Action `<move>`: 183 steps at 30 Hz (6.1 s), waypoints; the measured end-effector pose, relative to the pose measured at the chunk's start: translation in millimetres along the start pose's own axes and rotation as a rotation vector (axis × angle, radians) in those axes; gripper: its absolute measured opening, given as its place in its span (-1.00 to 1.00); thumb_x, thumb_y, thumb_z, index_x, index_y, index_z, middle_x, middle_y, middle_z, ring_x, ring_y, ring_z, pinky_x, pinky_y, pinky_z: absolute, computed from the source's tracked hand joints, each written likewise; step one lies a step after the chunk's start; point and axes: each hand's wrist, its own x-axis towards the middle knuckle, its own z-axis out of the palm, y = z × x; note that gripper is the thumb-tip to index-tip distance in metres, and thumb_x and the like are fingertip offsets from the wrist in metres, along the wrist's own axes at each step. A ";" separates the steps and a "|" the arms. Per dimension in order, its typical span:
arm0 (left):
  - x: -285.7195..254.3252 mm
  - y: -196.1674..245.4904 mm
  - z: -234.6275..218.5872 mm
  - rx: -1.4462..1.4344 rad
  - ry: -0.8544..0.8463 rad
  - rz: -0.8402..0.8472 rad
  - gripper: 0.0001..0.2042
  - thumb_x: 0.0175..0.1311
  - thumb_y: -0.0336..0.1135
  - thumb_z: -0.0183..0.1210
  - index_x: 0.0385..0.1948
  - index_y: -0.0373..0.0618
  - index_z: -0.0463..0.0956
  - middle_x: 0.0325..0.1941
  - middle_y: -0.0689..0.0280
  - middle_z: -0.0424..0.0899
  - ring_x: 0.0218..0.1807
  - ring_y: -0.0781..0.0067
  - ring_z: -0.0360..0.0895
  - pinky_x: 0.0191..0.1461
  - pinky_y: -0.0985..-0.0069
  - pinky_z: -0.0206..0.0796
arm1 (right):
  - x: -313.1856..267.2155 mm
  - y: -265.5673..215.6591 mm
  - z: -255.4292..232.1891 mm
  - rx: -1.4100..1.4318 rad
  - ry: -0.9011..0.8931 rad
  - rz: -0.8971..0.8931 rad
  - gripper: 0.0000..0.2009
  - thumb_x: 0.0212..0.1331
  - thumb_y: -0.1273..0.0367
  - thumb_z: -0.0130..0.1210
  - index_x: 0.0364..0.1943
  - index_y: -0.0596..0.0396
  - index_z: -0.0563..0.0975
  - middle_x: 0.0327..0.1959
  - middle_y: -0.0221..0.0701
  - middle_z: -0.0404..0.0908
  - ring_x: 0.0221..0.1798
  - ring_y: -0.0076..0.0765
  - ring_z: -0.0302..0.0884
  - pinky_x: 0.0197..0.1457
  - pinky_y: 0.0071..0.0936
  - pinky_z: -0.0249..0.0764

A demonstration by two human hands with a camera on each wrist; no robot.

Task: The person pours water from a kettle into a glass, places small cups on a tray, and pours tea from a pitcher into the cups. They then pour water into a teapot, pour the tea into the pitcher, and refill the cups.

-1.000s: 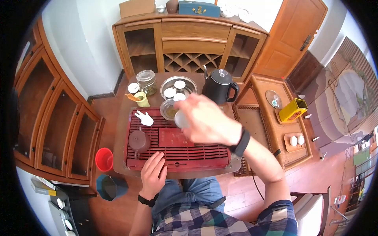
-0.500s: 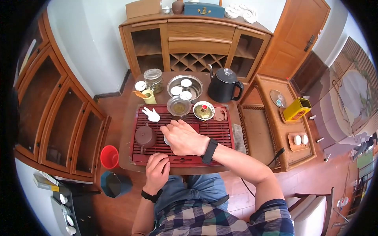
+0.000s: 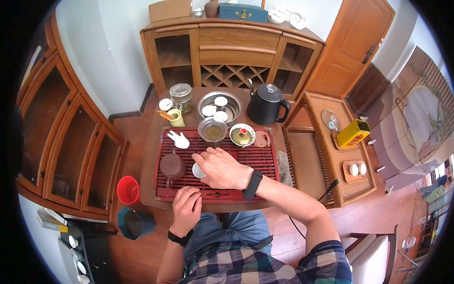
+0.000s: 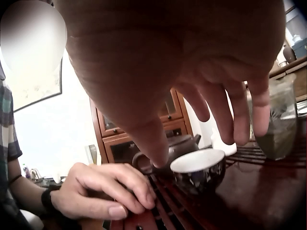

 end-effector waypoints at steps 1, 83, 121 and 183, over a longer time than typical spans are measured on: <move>0.4 -0.7 0.3 0.001 0.002 0.000 -0.85 0.05 -0.63 0.32 -0.32 -0.38 0.65 -0.12 0.12 0.70 -0.02 0.06 0.63 0.06 0.22 0.52 | -1.6 -0.3 -4.0 0.009 0.041 -0.014 -0.41 0.04 0.35 0.40 0.16 0.29 0.46 -0.10 -0.06 0.63 0.07 0.09 0.57 0.18 -0.09 0.48; 3.2 -0.1 1.6 0.020 -0.011 0.003 -0.86 0.05 -0.64 0.32 -0.33 -0.36 0.64 -0.15 0.13 0.70 -0.06 0.05 0.63 0.03 0.22 0.54 | -35.0 16.9 2.2 -0.047 -0.065 0.184 -0.53 0.04 0.25 0.42 -0.05 0.25 0.51 -0.09 -0.05 0.56 0.00 0.13 0.65 0.07 -0.08 0.59; 6.0 -0.9 -2.5 0.006 -0.060 -0.039 -0.83 0.04 -0.64 0.31 -0.30 -0.33 0.63 -0.13 0.13 0.68 -0.05 0.03 0.62 0.02 0.21 0.53 | 120.5 168.4 -32.2 -0.079 -0.284 0.529 -0.51 0.01 0.20 0.28 -0.08 0.38 0.68 -0.01 0.15 0.69 0.15 0.14 0.67 0.17 -0.11 0.63; 5.7 -0.4 0.4 0.037 -0.020 -0.007 -0.87 0.08 -0.62 0.30 -0.32 -0.34 0.64 -0.14 0.15 0.69 -0.05 0.06 0.63 0.02 0.23 0.53 | 94.4 169.6 -81.0 -0.123 -0.058 0.278 -0.62 0.09 0.27 0.32 -0.13 0.33 0.62 -0.17 0.07 0.71 -0.02 0.18 0.68 0.07 -0.11 0.60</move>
